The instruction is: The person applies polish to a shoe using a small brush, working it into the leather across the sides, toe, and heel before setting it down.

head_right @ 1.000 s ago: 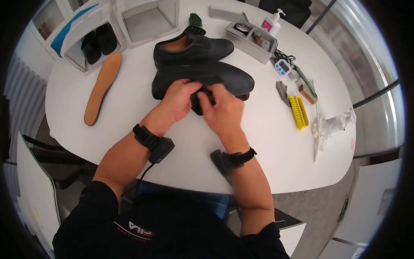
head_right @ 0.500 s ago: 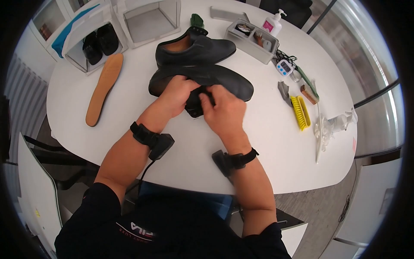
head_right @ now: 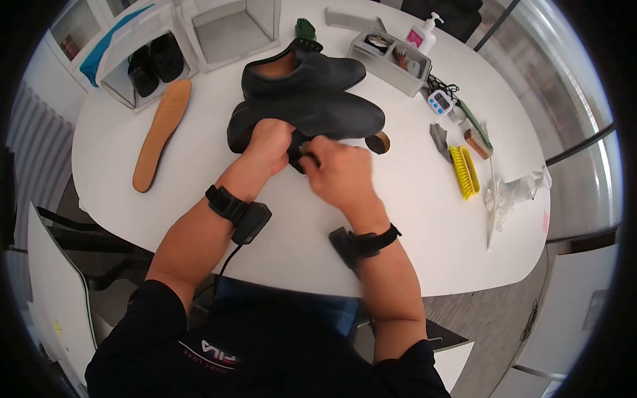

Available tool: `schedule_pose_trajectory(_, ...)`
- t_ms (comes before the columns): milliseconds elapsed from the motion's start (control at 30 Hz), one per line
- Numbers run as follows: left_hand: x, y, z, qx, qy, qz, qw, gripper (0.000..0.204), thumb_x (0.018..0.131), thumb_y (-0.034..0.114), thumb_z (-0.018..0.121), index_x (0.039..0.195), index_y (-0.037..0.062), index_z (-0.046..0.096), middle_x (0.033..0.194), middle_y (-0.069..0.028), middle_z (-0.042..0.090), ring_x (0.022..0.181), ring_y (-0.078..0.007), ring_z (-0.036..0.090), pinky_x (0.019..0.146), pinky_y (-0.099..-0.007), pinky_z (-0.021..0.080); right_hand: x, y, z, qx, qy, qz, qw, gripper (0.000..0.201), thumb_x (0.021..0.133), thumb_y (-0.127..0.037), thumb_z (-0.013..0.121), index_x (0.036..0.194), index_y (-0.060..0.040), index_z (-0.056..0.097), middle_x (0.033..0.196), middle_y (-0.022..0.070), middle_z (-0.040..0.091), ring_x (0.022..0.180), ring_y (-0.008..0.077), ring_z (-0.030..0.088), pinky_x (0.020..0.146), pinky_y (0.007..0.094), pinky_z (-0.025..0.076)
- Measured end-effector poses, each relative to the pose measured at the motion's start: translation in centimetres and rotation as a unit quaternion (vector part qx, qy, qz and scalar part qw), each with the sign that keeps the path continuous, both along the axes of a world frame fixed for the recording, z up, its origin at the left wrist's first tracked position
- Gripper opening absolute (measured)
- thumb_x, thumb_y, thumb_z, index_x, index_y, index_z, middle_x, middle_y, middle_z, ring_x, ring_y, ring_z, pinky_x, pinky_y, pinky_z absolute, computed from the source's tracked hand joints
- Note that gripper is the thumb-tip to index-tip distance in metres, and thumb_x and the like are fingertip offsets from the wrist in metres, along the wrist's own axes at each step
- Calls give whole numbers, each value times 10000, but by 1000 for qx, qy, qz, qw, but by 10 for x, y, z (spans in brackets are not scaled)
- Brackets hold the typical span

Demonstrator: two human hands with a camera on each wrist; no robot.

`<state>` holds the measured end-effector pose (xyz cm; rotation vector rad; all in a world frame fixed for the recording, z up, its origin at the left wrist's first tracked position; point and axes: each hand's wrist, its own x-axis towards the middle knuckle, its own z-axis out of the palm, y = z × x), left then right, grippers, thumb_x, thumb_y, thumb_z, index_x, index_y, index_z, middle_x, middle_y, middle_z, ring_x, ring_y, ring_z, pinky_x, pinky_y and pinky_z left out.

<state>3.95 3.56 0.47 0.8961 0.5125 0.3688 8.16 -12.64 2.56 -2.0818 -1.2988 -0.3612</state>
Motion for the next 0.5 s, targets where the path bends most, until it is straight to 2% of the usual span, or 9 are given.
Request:
schedule_pose_trajectory(67, -3, 3, 3, -15, 23, 2, 1000, 216, 965, 28, 581, 1128, -86, 668, 1167, -159, 659, 1043, -246, 612, 881, -394, 496, 14, -6, -1, -1, -26, -69, 997, 164, 804, -158, 819, 889, -98, 692, 713, 95, 703, 633, 320, 695, 573, 422, 522)
schedule_pose_trajectory(100, -4, 3, 5, -28, 46, 1, 999, 213, 956, 24, 591, 1123, -87, 664, 1165, -160, 658, 1042, -249, 612, 879, -395, 500, 12, -6, -3, -3, -27, -68, 997, 164, 804, -158, 819, 889, -98, 692, 713, 95, 703, 633, 320, 695, 573, 422, 522)
schedule_pose_trajectory(200, -2, 0, 2, -30, 22, 26, 999, 218, 941, 16, 601, 1121, -91, 661, 1155, -158, 653, 1031, -248, 613, 872, -393, 501, -3, -1, -1, 13, 53, 18, 998, 148, 811, -177, 812, 872, -98, 705, 720, 105, 711, 643, 326, 699, 589, 429, 527)
schedule_pose_trajectory(233, -3, -2, 4, -28, 24, 26, 999, 218, 941, 16, 601, 1121, -91, 661, 1155, -158, 653, 1031, -248, 613, 872, -393, 501, -3, 1, -2, 15, 55, 18, 998, 148, 811, -177, 812, 872, -98, 705, 720, 105, 711, 643, 326, 699, 589, 429, 527)
schedule_pose_trajectory(300, -5, -6, 7, -10, 37, 43, 998, 218, 940, 3, 587, 1123, -87, 663, 1155, -153, 653, 1031, -245, 618, 872, -385, 504, -2, 3, -5, -62, 47, 45, 996, 152, 814, -192, 811, 868, -93, 709, 709, 114, 707, 645, 332, 700, 604, 437, 531)
schedule_pose_trajectory(333, -5, -6, 5, -10, 38, 43, 998, 218, 940, 3, 587, 1123, -87, 663, 1155, -153, 653, 1031, -245, 618, 872, -385, 504, 3, -1, -2, -75, 54, 7, 996, 147, 818, -196, 805, 869, -93, 713, 704, 123, 707, 647, 344, 697, 613, 446, 533)
schedule_pose_trajectory(367, -5, -6, 3, -13, 23, 37, 999, 223, 938, -1, 583, 1129, -85, 663, 1158, -152, 653, 1031, -243, 622, 874, -382, 506, 7, -4, -1, -76, 55, 8, 996, 147, 818, -196, 805, 869, -93, 713, 704, 123, 707, 647, 344, 697, 613, 446, 533)
schedule_pose_trajectory(433, -6, -8, 3, -20, 4, 33, 999, 228, 936, -5, 579, 1134, -83, 662, 1162, -151, 653, 1031, -242, 625, 877, -379, 508, 13, -8, 2, -84, 80, -72, 991, 128, 815, -184, 800, 864, -99, 719, 709, 120, 713, 656, 351, 694, 621, 442, 538)
schedule_pose_trajectory(500, -6, -10, 6, 8, 46, 43, 998, 232, 932, -1, 584, 1135, -85, 661, 1158, -147, 652, 1033, -240, 627, 876, -376, 513, 1, -6, 3, -58, 89, -39, 994, 129, 816, -189, 800, 866, -98, 723, 708, 114, 719, 665, 352, 700, 634, 440, 544)
